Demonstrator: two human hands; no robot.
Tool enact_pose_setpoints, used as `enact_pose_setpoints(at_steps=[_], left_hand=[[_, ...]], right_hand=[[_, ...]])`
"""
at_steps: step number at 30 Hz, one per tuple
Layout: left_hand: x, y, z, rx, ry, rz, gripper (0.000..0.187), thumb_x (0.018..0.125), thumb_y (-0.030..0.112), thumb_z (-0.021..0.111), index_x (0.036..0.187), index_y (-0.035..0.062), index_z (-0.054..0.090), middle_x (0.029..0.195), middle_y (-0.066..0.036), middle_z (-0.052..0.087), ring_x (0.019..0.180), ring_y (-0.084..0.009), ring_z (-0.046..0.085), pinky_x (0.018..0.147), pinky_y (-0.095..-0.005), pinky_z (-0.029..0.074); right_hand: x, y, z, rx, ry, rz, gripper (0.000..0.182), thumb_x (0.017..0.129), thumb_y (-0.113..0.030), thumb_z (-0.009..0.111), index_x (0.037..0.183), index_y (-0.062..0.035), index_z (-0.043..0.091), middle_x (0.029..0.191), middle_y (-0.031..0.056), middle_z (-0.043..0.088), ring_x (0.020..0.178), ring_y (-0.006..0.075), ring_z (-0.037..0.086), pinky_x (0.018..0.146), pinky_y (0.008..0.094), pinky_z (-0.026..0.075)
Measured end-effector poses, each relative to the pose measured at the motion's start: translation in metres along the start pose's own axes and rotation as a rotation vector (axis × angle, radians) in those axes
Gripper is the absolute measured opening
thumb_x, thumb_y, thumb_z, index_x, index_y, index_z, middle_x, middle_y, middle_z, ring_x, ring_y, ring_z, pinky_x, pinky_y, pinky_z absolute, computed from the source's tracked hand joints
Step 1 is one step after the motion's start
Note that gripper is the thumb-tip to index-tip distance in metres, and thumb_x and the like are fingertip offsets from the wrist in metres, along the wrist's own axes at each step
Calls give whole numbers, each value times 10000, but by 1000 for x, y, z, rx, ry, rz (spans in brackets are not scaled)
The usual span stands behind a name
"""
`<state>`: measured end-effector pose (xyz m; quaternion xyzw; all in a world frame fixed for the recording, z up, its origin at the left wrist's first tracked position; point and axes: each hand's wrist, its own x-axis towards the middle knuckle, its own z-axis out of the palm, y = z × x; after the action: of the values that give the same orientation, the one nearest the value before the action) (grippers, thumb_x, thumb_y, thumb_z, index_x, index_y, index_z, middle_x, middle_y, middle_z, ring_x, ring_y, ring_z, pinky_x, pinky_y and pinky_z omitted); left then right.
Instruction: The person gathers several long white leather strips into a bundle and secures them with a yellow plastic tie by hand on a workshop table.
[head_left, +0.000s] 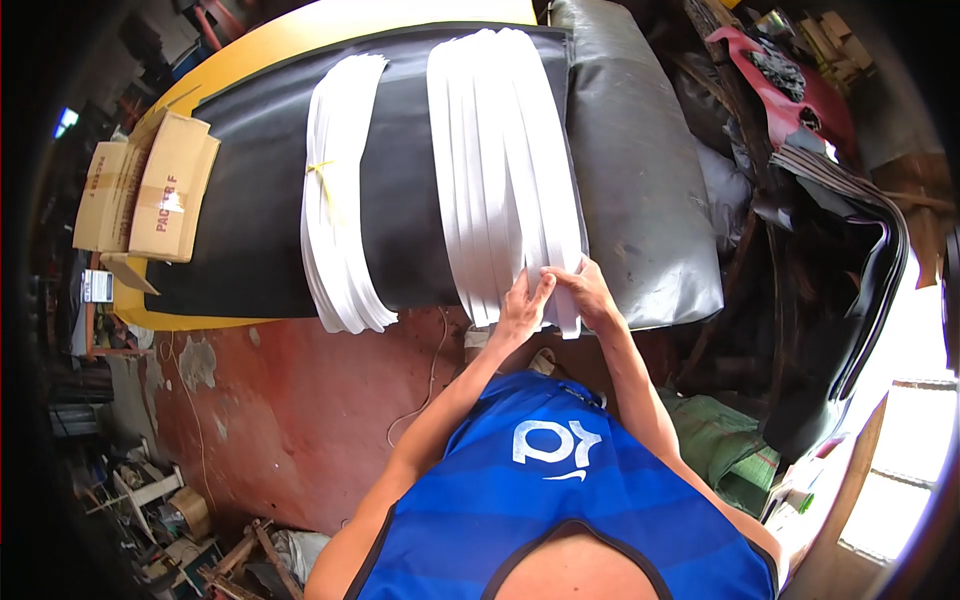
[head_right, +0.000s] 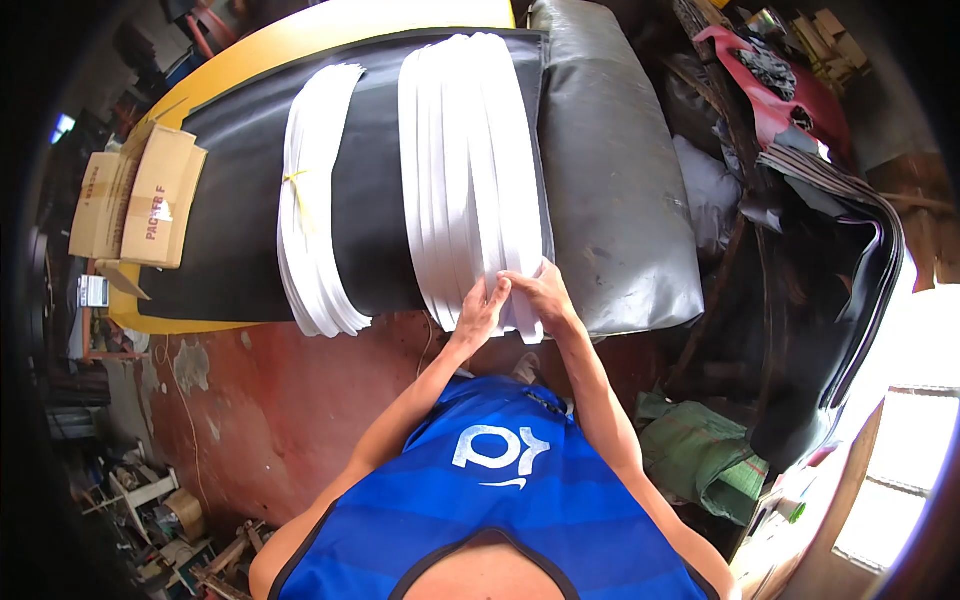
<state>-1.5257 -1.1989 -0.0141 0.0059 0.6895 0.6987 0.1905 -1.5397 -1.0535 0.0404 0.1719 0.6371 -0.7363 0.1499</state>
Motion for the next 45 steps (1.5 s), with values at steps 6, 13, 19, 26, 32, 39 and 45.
enact_pose_setpoints(at_steps=[6, 13, 19, 26, 32, 39, 45], left_hand=[[-3, 3, 5, 178, 111, 98, 876, 904, 569, 554, 1343, -162, 354, 1124, -306, 597, 1121, -302, 579, 939, -343, 443], [-7, 17, 0, 51, 20, -58, 779, 923, 415, 620, 1415, -96, 297, 1068, -194, 641, 987, -196, 613, 849, -296, 480], [-9, 26, 2, -3, -120, -31, 539, 959, 329, 586, 1324, -27, 413, 1117, -131, 618, 1013, -147, 596, 856, -281, 487], [-7, -3, 19, -19, 8, 80, 632, 962, 281, 585, 1428, 11, 255, 1253, -155, 537, 1142, -206, 537, 947, -314, 450], [-19, 13, 27, -271, 1, -48, 733, 943, 288, 618, 1469, 14, 189, 1344, -155, 448, 1195, -212, 495, 979, -316, 432], [-23, -1, 28, -487, -1, -107, 858, 910, 279, 667, 1494, -6, 106, 1403, -155, 388, 1245, -216, 458, 1001, -314, 412], [-25, -1, 28, -582, -17, -235, 600, 907, 297, 667, 1342, 2, 379, 1193, -131, 565, 1046, -197, 599, 869, -333, 509]], right_hand=[[-4, -10, 4, -53, 21, -2, 419, 747, -174, 794, 1057, 20, 589, 904, 80, 658, 773, 138, 624, 692, 279, 512], [2, 0, 1, 10, -1, 28, 403, 780, -167, 775, 1079, 17, 577, 910, 83, 656, 766, 151, 638, 683, 300, 531], [2, 0, 1, 175, -67, 90, 353, 807, -142, 763, 1067, 6, 575, 903, 65, 653, 821, 136, 632, 733, 293, 524], [6, 0, -5, 89, -112, 110, 307, 801, -156, 773, 1016, -7, 613, 900, 50, 654, 812, 124, 604, 730, 268, 489], [0, -17, 0, -175, -53, 53, 497, 698, -261, 852, 1032, 20, 615, 916, 89, 660, 829, 161, 617, 737, 312, 510], [12, 6, -4, -126, -90, 11, 510, 705, -251, 837, 1062, 25, 600, 936, 101, 658, 838, 167, 618, 755, 306, 508], [18, 15, -9, -112, -110, -12, 514, 713, -258, 819, 1078, 29, 597, 942, 93, 660, 831, 170, 620, 748, 320, 514]])
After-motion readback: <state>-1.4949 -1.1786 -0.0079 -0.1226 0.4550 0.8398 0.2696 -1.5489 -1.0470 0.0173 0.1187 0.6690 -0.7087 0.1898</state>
